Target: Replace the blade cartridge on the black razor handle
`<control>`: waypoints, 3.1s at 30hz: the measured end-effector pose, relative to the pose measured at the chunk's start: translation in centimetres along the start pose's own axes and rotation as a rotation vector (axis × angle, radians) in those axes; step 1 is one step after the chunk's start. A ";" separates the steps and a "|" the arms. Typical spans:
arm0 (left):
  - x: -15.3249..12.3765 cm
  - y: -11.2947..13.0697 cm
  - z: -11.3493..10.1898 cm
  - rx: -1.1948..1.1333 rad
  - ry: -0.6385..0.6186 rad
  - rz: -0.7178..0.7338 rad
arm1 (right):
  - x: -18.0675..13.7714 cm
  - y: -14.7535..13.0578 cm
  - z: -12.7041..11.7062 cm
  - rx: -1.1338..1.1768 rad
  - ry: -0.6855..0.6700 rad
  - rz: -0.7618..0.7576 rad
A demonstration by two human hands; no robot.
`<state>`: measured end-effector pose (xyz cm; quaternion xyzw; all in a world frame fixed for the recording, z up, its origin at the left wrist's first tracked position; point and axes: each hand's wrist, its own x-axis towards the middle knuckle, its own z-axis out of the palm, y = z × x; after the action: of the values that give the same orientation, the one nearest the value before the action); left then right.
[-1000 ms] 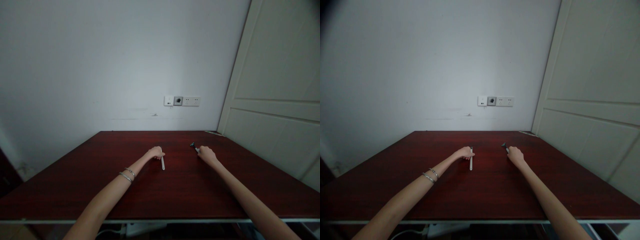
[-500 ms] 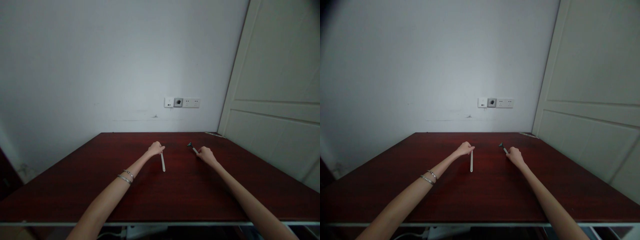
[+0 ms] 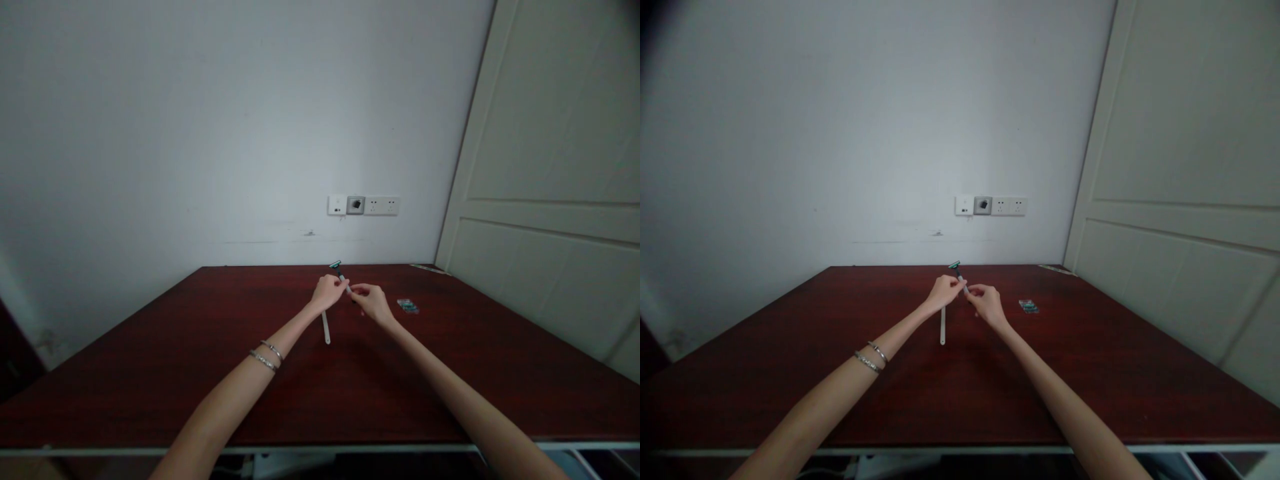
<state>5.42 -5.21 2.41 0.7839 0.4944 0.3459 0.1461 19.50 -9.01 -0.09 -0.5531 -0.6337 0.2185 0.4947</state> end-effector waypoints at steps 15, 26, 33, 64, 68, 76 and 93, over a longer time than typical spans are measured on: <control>-0.4 -3.2 -3.0 0.182 -0.045 -0.185 | 3.1 3.5 -3.9 -0.212 -0.031 -0.190; -3.3 -8.3 -3.3 0.435 -0.222 -0.414 | 4.8 14.3 -14.9 -0.716 -0.169 -0.014; -3.5 -7.1 -2.0 0.475 -0.257 -0.372 | 4.4 16.1 -15.4 -0.461 -0.300 0.116; -1.7 -8.3 -5.1 0.280 -0.332 -0.354 | 4.8 15.4 -15.5 -0.304 -0.459 0.039; -1.9 -8.6 -5.9 0.208 -0.304 -0.374 | 4.9 15.9 -15.2 -0.294 -0.437 0.049; -2.9 -8.7 -5.6 0.118 -0.283 -0.375 | 5.4 14.4 -12.3 -0.314 -0.340 0.008; -4.1 -8.1 -3.5 0.259 -0.262 -0.382 | 2.8 4.8 1.0 -0.252 -0.487 -0.366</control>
<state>-3.52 -5.39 -1.33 0.7266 0.6505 0.1415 0.1702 21.28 -4.80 -3.42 -0.4185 -0.8443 0.1714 0.2873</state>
